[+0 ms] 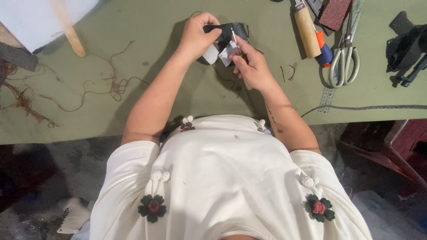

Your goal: Using a hand awl to punch holes into small leather strips on a workshop table.

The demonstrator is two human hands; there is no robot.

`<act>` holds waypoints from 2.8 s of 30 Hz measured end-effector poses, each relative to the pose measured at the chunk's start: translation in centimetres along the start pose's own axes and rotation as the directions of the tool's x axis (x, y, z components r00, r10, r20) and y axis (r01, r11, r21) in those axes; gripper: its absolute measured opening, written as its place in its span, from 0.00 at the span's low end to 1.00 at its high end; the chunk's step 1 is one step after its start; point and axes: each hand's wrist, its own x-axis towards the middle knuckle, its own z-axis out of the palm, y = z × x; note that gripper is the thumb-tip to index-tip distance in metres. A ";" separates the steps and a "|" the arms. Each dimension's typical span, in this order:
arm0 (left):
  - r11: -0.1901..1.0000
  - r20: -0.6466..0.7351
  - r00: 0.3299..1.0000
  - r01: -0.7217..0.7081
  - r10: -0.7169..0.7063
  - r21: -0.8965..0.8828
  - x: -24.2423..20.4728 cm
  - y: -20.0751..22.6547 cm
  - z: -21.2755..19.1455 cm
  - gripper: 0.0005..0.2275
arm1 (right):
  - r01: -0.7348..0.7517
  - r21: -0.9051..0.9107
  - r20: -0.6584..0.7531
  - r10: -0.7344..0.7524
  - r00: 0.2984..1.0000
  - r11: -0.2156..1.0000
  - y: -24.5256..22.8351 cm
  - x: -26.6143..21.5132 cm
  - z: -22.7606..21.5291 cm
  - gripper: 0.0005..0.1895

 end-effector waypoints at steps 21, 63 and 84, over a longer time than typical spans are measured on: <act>0.995 0.050 0.997 0.048 -0.052 0.092 -0.6 1.0 -0.4 0.09 | -0.111 -0.024 0.034 0.112 0.993 0.993 1.2 1.2 1.0 0.28; 0.989 0.036 0.996 0.073 -0.078 0.126 0.9 -0.2 -0.1 0.09 | -0.093 -0.098 -0.009 0.093 0.996 0.991 1.0 1.3 1.4 0.24; 0.998 0.077 0.997 0.004 -0.010 0.069 0.3 0.1 0.0 0.08 | -0.089 -0.074 0.018 0.090 0.996 0.993 0.0 1.3 1.1 0.18</act>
